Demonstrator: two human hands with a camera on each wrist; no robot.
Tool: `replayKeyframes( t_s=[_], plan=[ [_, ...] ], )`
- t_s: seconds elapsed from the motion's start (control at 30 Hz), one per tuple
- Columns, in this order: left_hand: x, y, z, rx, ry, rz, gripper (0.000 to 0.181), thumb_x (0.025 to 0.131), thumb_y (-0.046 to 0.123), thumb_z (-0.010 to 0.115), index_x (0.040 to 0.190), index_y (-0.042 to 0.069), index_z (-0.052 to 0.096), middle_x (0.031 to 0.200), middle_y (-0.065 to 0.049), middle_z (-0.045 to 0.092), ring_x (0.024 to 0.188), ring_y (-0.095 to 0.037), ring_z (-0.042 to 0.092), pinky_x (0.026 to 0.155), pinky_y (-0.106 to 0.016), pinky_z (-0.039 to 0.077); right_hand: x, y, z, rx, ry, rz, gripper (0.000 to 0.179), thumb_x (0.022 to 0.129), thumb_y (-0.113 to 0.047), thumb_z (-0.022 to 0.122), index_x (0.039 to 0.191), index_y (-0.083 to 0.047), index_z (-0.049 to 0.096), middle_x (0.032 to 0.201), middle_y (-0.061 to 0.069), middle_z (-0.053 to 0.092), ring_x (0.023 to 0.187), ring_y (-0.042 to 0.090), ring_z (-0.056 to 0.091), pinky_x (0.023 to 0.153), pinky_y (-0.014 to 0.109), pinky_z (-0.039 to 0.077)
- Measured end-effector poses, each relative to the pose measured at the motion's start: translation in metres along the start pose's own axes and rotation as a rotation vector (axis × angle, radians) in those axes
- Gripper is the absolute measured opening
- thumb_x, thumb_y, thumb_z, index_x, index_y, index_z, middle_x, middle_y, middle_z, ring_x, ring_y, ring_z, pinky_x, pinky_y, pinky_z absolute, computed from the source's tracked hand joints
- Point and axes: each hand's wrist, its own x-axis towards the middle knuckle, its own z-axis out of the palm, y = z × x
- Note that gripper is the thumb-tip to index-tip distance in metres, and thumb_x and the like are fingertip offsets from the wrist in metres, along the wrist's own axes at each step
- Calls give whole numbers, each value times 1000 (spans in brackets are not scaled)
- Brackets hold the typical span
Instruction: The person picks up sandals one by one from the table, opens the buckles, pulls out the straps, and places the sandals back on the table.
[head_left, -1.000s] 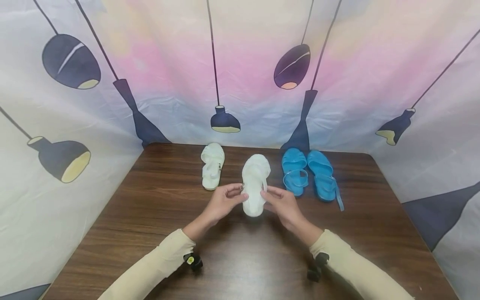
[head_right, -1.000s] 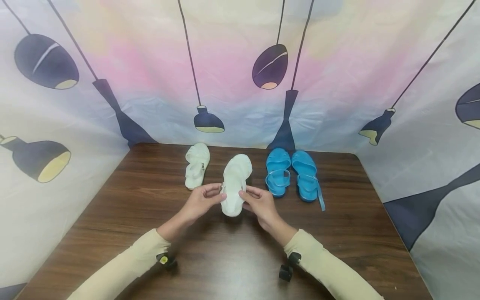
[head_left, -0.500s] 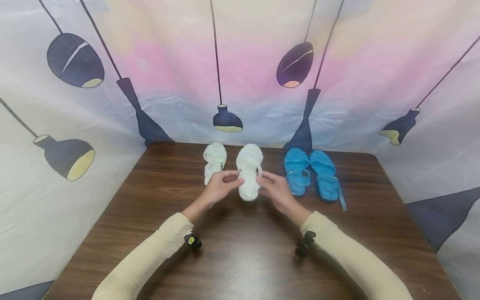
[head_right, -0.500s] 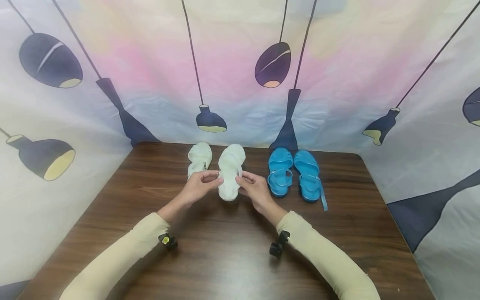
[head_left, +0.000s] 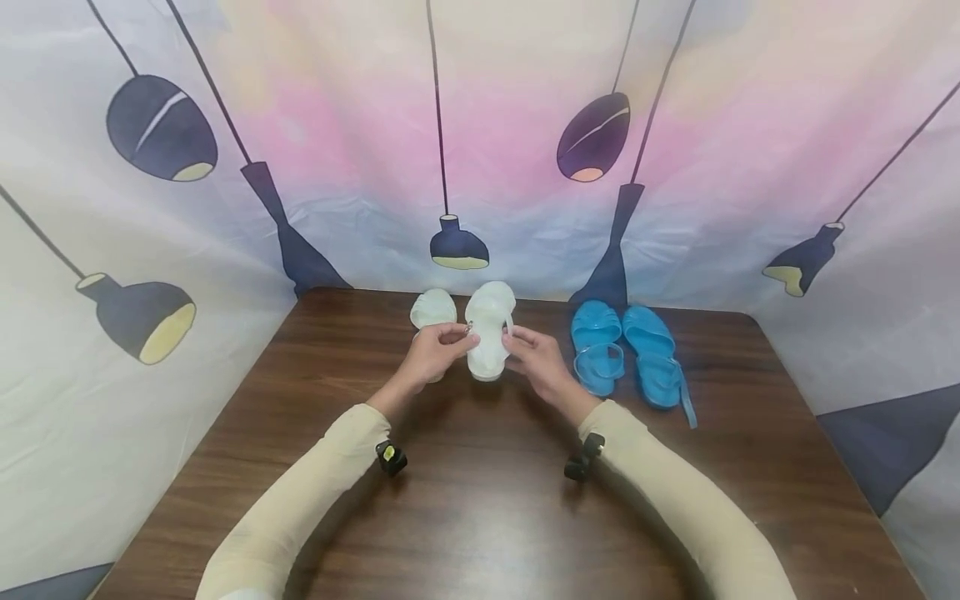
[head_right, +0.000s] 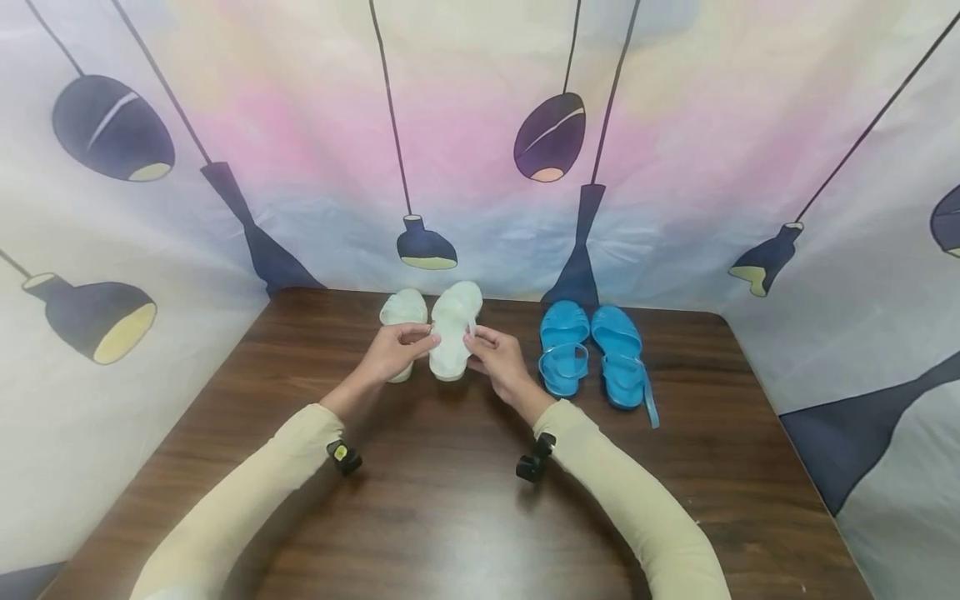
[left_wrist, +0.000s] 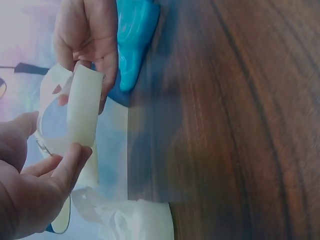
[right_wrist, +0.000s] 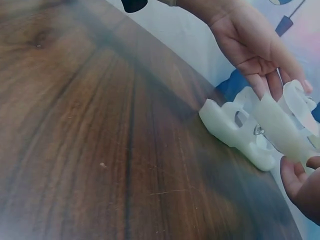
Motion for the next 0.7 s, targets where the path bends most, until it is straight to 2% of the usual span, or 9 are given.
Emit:
replayKeyframes(
  t_s=[0.2,0.47,0.7],
  plan=[
    [5,-1,-3,40,-3,-1,46,97,29,72,130,-3,66,130,-19,68,118,-31,67,95,-43,56,12,5,2,21,4,16,38,102,-12,64,136,3,61,133,21,65,111,20,65,101,49,53],
    [7,2,-6,87,26,13,45,97,31,71,130,0,67,128,-17,69,119,-31,66,96,-44,56,20,10,3,48,9,46,41,102,-13,63,140,2,58,140,22,60,125,29,60,103,49,51],
    [8,4,-8,105,42,5,43,97,26,71,131,0,66,129,-17,69,122,-32,64,99,-44,55,27,16,4,49,25,50,40,102,-12,64,139,3,59,138,22,61,124,29,60,102,50,51]
  ],
)
